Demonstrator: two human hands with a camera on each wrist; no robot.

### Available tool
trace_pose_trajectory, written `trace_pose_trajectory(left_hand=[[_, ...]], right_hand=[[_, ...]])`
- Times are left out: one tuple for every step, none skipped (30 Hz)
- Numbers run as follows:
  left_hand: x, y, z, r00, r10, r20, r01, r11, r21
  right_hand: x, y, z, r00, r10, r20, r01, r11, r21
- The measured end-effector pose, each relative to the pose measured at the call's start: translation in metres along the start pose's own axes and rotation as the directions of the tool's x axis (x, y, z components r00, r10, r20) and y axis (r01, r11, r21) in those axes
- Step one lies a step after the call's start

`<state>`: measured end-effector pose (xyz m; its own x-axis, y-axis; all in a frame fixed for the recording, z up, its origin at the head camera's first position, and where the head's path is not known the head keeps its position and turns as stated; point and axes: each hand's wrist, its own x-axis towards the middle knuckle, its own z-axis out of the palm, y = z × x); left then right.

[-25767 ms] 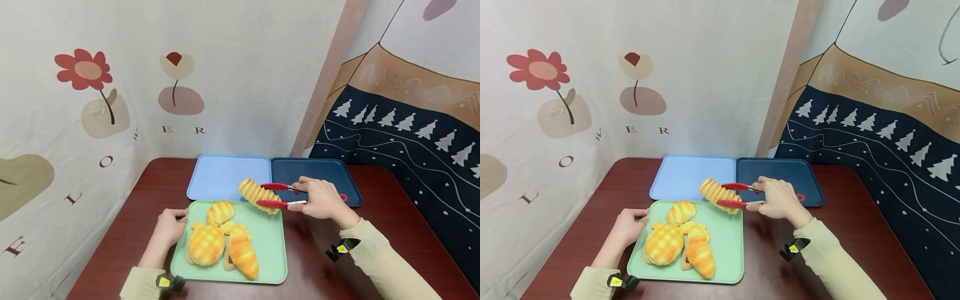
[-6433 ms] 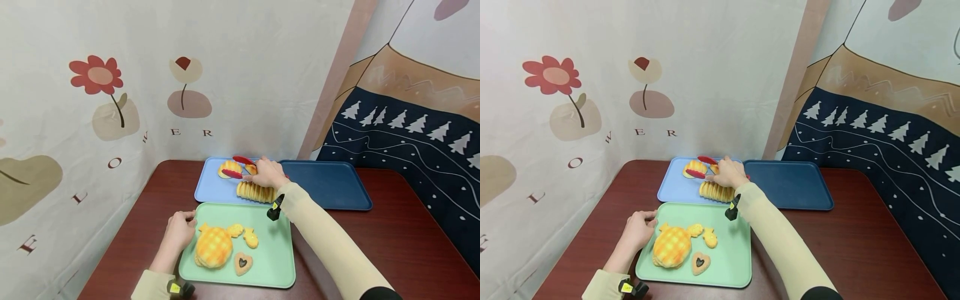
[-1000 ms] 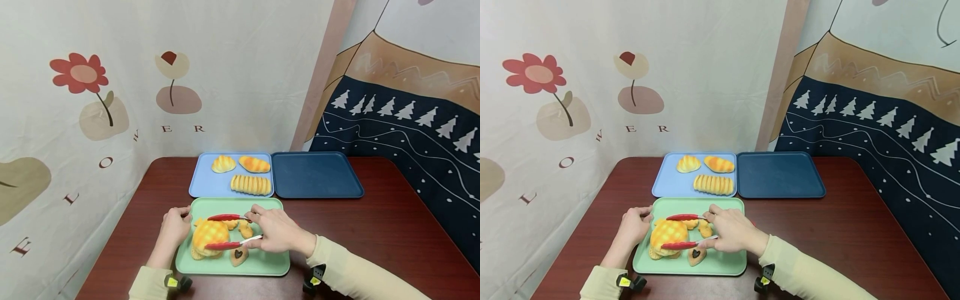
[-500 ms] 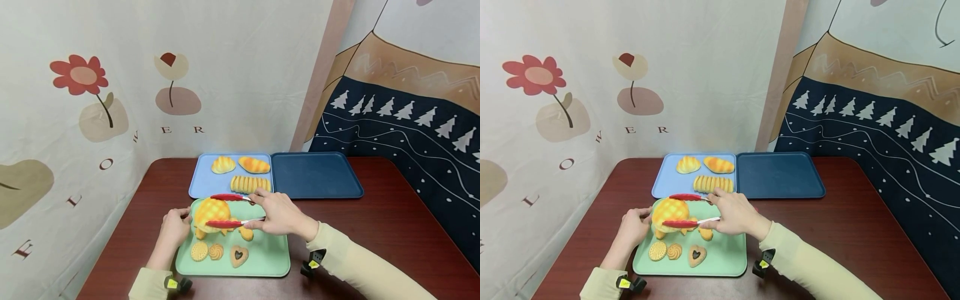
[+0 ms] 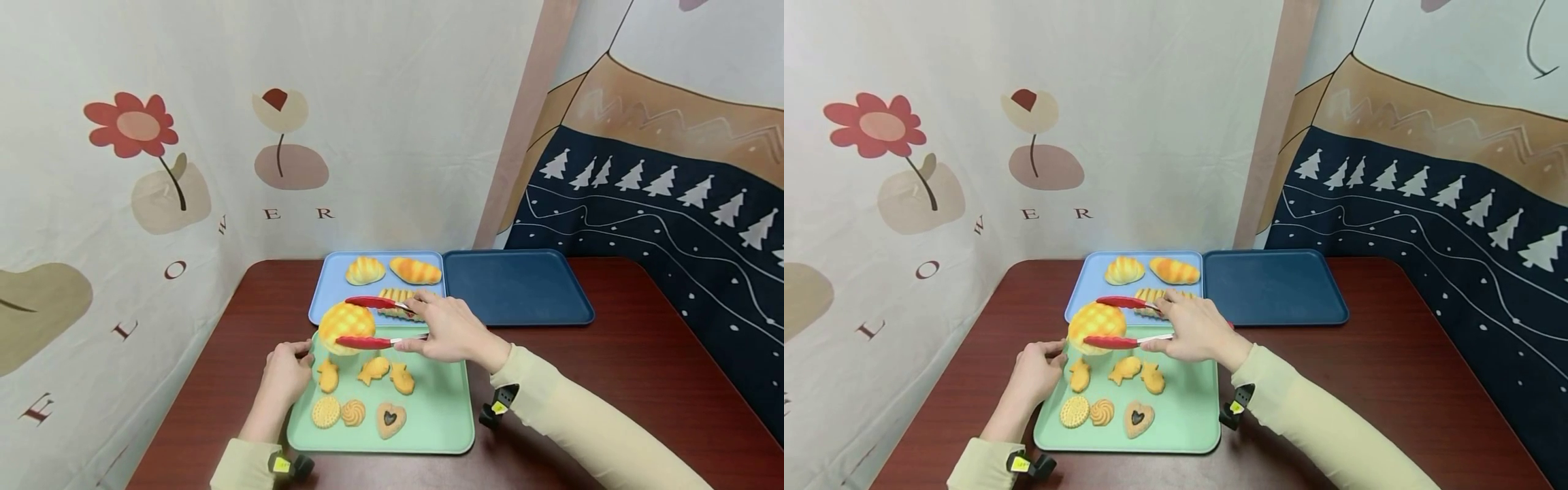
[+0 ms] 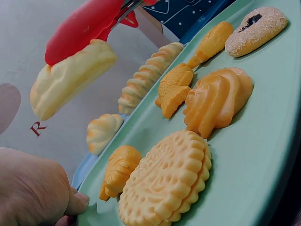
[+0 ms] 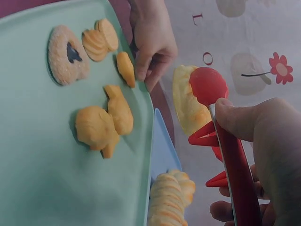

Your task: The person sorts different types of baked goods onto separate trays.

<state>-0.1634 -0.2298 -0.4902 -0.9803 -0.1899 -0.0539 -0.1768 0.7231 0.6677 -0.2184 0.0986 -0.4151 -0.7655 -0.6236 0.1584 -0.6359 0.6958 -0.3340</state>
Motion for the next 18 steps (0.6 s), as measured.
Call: trace_pose_trajectory(left_hand=[[0.0, 0.0, 0.0, 1.0, 0.002, -0.003, -0.002, 1.0, 0.0], [0.0, 0.0, 0.0, 1.0, 0.005, -0.006, -0.005, 1.0, 0.001], [0.0, -0.001, 0.0, 1.0, 0.007, -0.01, -0.007, 1.0, 0.002], [0.0, -0.001, 0.0, 1.0, 0.01, -0.013, -0.01, 1.0, 0.002], [0.0, -0.001, 0.0, 1.0, 0.011, -0.017, -0.011, 1.0, 0.002], [0.0, -0.002, 0.0, 1.0, 0.013, -0.019, -0.013, 1.0, 0.002], [0.0, -0.001, 0.0, 1.0, 0.015, -0.02, -0.015, 1.0, 0.001], [0.0, -0.001, 0.0, 1.0, 0.016, -0.02, -0.016, 1.0, 0.0], [0.0, -0.002, 0.0, 1.0, 0.015, -0.02, -0.015, 1.0, -0.001], [0.001, -0.002, 0.0, 1.0, 0.014, -0.019, -0.014, 1.0, -0.003], [0.001, -0.002, 0.0, 1.0, 0.012, -0.02, -0.012, 1.0, -0.004], [0.001, -0.002, 0.001, 1.0, 0.011, -0.019, -0.011, 1.0, -0.004], [0.001, -0.002, 0.001, 1.0, 0.009, -0.019, -0.009, 1.0, -0.004], [0.002, -0.003, 0.001, 1.0, 0.006, -0.019, -0.006, 1.0, -0.004], [0.002, -0.003, 0.001, 1.0, 0.002, -0.019, -0.002, 1.0, -0.004], [0.002, -0.003, 0.001, 1.0, -0.001, -0.017, 0.001, 1.0, -0.005], [0.002, -0.003, 0.001, 1.0, -0.003, -0.016, 0.003, 1.0, -0.007], [0.003, -0.003, 0.001, 1.0, -0.005, -0.015, 0.005, 1.0, -0.006]], right_hand=[[0.002, 0.001, 0.0, 1.0, 0.003, 0.002, -0.003, 1.0, -0.003], [0.004, 0.001, 0.0, 1.0, 0.005, 0.003, -0.005, 1.0, -0.006], [0.007, 0.002, 0.001, 1.0, 0.007, 0.001, -0.007, 1.0, -0.008], [0.009, 0.003, 0.001, 1.0, 0.008, 0.0, -0.008, 1.0, -0.013], [0.011, 0.004, 0.001, 1.0, 0.009, 0.0, -0.009, 1.0, -0.013], [0.014, 0.005, 0.001, 1.0, 0.012, -0.004, -0.012, 1.0, -0.016], [0.016, 0.006, 0.002, 1.0, 0.012, -0.007, -0.013, 1.0, -0.026], [0.019, 0.007, 0.002, 1.0, 0.014, -0.011, -0.015, 0.999, -0.029], [0.021, 0.007, 0.002, 1.0, 0.017, -0.013, -0.017, 0.999, -0.031], [0.024, 0.008, 0.003, 1.0, 0.018, -0.015, -0.018, 0.999, -0.03], [0.026, 0.009, 0.003, 1.0, 0.021, -0.016, -0.022, 0.999, -0.03], [0.029, 0.01, 0.004, 1.0, 0.025, -0.017, -0.026, 0.999, -0.036], [0.031, 0.01, 0.004, 0.999, 0.029, -0.016, -0.03, 0.999, -0.04], [0.034, 0.011, 0.005, 0.999, 0.035, -0.015, -0.035, 0.999, -0.04], [0.036, 0.011, 0.005, 0.999, 0.04, -0.013, -0.04, 0.998, -0.04], [0.038, 0.012, 0.006, 0.999, 0.046, -0.01, -0.046, 0.998, -0.039], [0.041, 0.013, 0.007, 0.999, 0.054, -0.006, -0.054, 0.998, -0.04], [0.043, 0.014, 0.007, 0.998, 0.062, -0.002, -0.062, 0.997, -0.037]])
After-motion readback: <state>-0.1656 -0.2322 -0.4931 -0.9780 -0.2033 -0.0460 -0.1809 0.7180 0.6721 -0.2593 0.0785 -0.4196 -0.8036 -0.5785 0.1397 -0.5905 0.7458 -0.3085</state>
